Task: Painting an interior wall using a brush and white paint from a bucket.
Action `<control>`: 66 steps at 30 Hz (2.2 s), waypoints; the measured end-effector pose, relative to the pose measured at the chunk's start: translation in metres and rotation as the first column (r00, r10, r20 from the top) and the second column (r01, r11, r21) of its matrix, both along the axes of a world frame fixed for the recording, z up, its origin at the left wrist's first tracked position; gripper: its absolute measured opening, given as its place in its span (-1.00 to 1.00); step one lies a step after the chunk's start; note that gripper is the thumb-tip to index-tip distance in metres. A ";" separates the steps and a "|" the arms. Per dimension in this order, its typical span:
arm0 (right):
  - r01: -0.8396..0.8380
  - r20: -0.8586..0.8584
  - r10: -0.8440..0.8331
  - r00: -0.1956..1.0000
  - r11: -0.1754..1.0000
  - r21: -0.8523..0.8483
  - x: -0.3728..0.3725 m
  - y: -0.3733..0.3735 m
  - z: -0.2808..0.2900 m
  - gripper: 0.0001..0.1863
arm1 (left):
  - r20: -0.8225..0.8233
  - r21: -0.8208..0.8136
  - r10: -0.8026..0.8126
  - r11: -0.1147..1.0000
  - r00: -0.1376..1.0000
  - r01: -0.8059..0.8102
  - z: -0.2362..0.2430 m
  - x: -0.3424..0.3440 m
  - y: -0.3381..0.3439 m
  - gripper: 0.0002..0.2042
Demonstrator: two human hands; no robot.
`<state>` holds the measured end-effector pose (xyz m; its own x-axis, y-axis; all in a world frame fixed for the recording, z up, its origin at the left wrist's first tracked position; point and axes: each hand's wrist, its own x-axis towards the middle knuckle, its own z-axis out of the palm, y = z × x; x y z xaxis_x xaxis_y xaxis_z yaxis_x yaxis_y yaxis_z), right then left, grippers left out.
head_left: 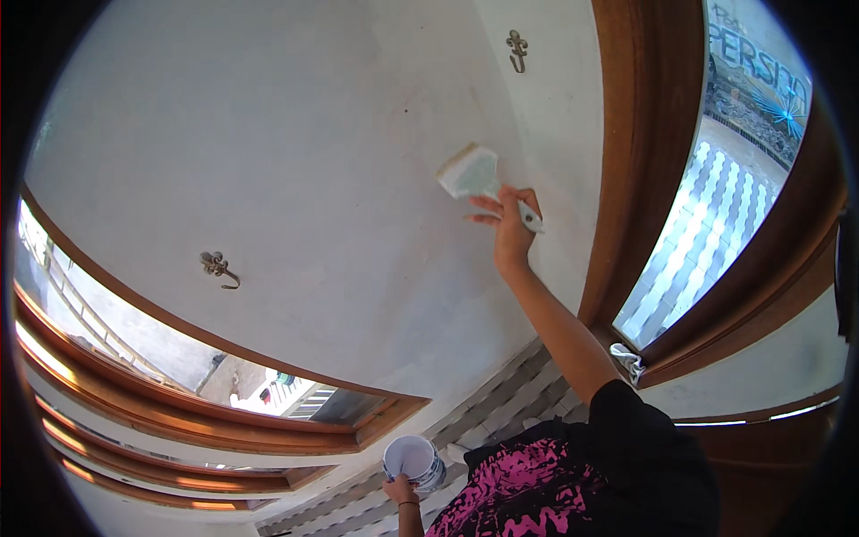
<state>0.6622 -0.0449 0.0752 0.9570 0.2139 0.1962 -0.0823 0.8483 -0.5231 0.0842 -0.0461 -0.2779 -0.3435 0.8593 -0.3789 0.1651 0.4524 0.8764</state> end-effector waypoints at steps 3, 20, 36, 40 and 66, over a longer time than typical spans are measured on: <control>-0.053 -0.094 0.039 0.995 0.987 -0.152 -0.004 -0.022 -0.024 -0.87 | 0.011 -0.001 -0.023 1.000 1.000 0.023 0.011 0.018 0.000 -0.65; -0.059 0.322 0.078 0.943 0.996 -0.068 0.037 -0.022 0.227 -0.73 | 0.044 0.029 0.074 0.997 0.996 -0.076 0.012 0.020 -0.017 -0.65; -0.054 0.040 0.057 0.998 0.995 -0.088 0.002 -0.007 -0.011 -0.75 | -0.017 0.057 0.038 0.998 0.999 -0.037 0.004 0.004 -0.013 -0.67; -0.030 -0.044 0.015 0.999 0.932 -0.362 0.012 -0.026 -0.032 -0.77 | 0.047 0.021 0.021 1.000 0.999 -0.022 0.017 0.029 -0.007 -0.66; 0.680 0.842 -0.525 -0.125 0.572 0.458 0.066 -0.043 0.347 -0.62 | 0.015 0.140 -0.022 0.990 1.000 0.020 -0.010 0.015 0.004 -0.68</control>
